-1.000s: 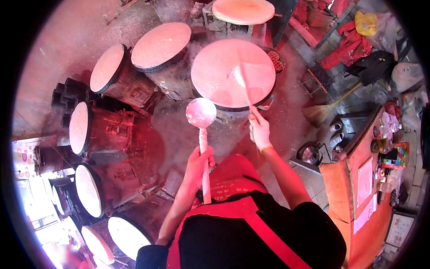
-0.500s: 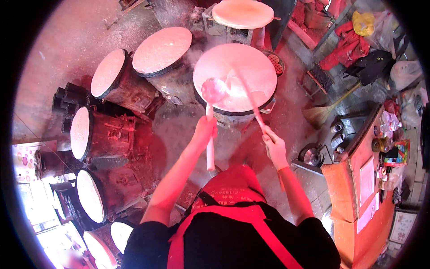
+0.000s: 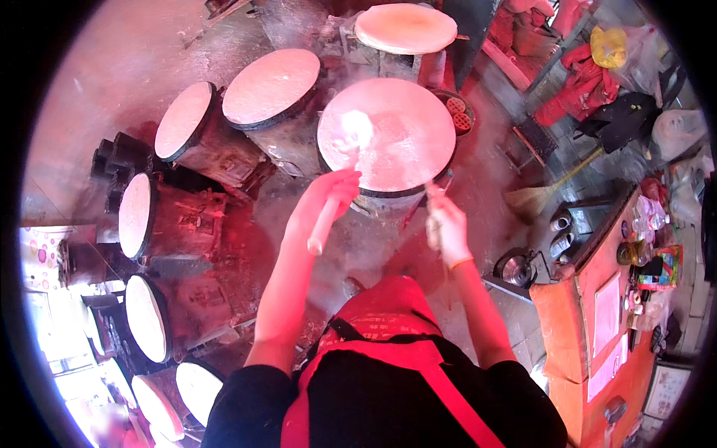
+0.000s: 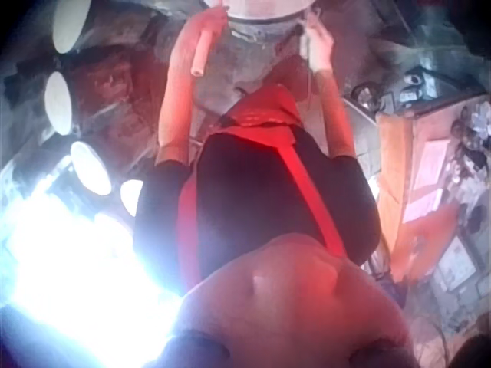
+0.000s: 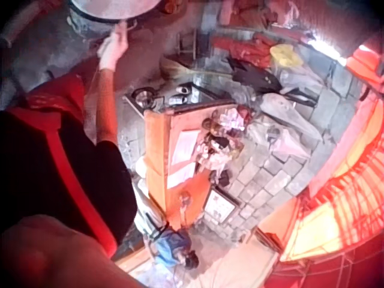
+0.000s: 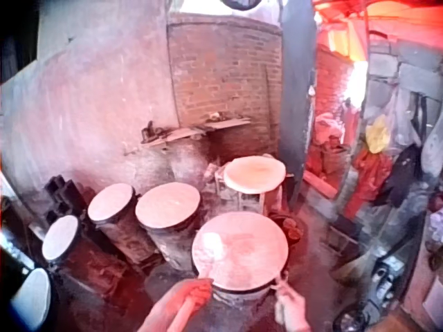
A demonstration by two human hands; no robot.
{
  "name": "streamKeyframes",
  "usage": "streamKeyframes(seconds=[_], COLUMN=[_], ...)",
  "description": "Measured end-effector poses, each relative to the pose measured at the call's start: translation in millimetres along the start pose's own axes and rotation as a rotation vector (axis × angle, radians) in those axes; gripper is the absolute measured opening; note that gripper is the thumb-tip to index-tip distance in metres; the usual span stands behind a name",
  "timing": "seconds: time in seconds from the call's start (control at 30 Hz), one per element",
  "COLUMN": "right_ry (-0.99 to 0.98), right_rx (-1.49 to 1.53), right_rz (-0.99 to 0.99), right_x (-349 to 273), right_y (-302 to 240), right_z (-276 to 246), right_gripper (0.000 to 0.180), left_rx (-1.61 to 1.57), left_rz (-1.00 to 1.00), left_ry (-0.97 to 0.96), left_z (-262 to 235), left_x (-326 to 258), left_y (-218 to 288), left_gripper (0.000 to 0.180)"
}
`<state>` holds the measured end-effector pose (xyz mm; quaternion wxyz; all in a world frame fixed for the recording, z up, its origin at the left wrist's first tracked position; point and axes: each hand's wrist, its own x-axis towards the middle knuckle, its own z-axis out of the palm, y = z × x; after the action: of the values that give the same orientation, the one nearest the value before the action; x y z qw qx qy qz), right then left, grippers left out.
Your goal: The person pours batter onto heated circular plates using a ladle and spreads it into thin circles with a wooden stick.
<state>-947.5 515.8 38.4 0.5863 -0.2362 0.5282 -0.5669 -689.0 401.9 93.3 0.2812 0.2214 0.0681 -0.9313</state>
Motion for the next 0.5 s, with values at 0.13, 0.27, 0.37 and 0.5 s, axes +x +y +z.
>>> streamKeyframes(seconds=[0.13, 0.27, 0.37, 0.5], right_ry=[0.111, -0.221, -0.193, -0.050], right_rx=[-0.488, -0.705, -0.683, -0.714], right_rz=[-0.182, -0.244, -0.388, -0.341], right_x=[31, -24, -9, 12], right_y=[29, 37, 11, 21], right_z=[-38, -10, -22, -44], right_gripper=[0.040, 0.037, 0.039, 0.040], left_rx=[-0.056, -0.304, -0.254, -0.379], left_rz=[-0.091, -0.032, 0.180, 0.375], left_ry=[-0.051, 0.104, 0.215, 0.267], left_z=[20, -1, -25, -68], left_x=[-35, -57, -92, -134], left_y=[-15, -35, -58, -99], left_gripper=[0.017, 0.017, 0.015, 0.006])
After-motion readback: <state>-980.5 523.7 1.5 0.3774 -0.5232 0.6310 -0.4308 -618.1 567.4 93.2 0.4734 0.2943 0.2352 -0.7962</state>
